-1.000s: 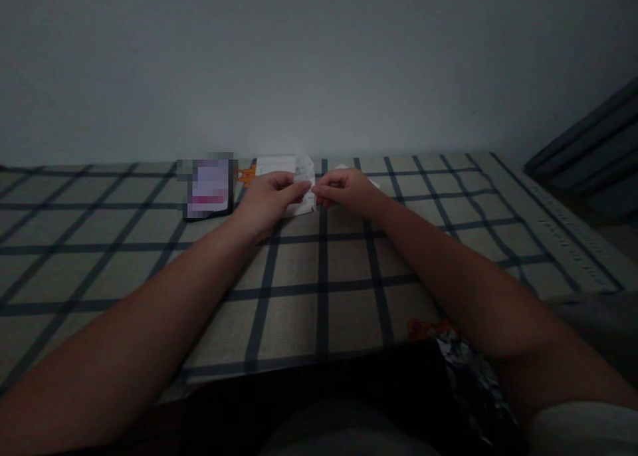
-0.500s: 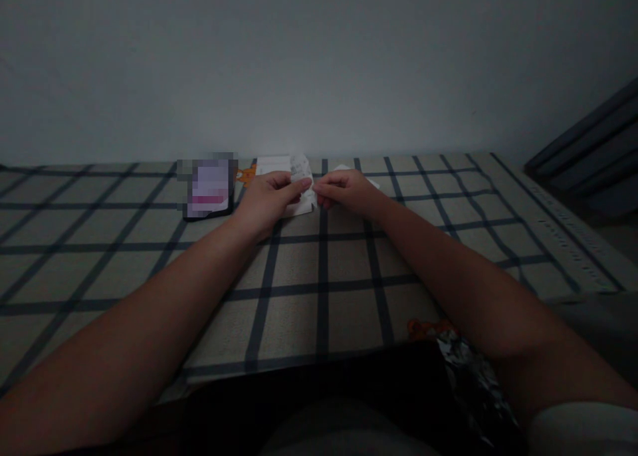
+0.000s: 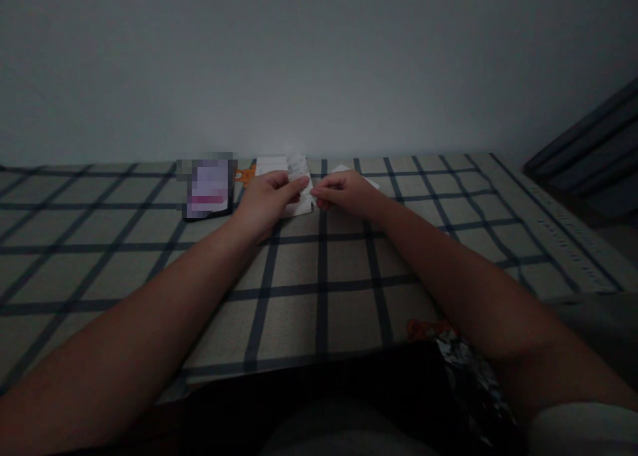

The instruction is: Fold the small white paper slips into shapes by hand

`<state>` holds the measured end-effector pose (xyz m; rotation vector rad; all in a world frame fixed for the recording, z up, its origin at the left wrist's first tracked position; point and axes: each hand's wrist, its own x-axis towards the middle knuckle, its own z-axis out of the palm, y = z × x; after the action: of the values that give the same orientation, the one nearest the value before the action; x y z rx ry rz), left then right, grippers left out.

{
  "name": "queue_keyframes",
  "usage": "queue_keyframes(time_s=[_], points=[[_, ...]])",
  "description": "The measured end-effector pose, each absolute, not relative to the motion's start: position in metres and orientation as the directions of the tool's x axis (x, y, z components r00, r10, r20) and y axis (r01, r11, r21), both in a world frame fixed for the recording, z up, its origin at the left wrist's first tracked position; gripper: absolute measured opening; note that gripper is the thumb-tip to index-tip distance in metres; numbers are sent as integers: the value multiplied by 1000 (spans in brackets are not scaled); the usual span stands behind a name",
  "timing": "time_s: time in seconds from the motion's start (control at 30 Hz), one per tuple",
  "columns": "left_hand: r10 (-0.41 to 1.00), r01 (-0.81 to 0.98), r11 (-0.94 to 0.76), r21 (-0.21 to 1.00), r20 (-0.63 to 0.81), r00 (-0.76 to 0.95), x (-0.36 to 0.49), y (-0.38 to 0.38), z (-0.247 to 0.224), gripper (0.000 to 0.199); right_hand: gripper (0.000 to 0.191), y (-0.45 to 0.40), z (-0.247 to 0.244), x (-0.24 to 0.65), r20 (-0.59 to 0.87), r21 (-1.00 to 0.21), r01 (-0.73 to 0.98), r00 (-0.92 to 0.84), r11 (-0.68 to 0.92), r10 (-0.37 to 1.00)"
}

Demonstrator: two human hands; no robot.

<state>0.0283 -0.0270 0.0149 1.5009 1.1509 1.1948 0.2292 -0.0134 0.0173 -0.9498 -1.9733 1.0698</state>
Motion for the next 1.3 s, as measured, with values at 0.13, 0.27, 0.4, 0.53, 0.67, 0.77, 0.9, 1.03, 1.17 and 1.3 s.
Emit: queue_keyframes(time_s=[0.13,0.27,0.4,0.53,0.67,0.77,0.9,1.03,1.17,1.3], points=[[982,125,-172,977,160,102,29,-26,15,33,32,-12,15,229,242,-871,268,-495,411,835],[992,69,-80,994,73,100,30,-26,15,33,33,-12,14,229,273,-837,290,-513,464,814],[994,77,-42,996,34,102,31,-27,15,34,33,-12,14,229,298,-812,310,-509,495,808],[991,118,-60,991,45,124,30,-27,14,37,34,-13,15,229,284,-824,308,-502,475,817],[987,113,-137,984,126,102,28,-25,13,34,42,-16,16,229,257,-835,315,-501,451,827],[985,139,-160,977,148,91,28,-24,14,34,41,-17,16,230,245,-833,325,-508,448,826],[990,134,-127,983,117,77,29,-25,13,36,38,-16,16,230,245,-826,338,-504,451,828],[992,130,-100,986,88,93,30,-25,11,38,38,-15,16,230,258,-802,359,-514,478,818],[988,135,-100,986,82,129,29,-26,13,37,39,-16,17,231,247,-787,377,-533,488,810],[992,118,-98,988,87,96,28,-28,16,36,42,-16,18,231,230,-807,369,-524,462,820]])
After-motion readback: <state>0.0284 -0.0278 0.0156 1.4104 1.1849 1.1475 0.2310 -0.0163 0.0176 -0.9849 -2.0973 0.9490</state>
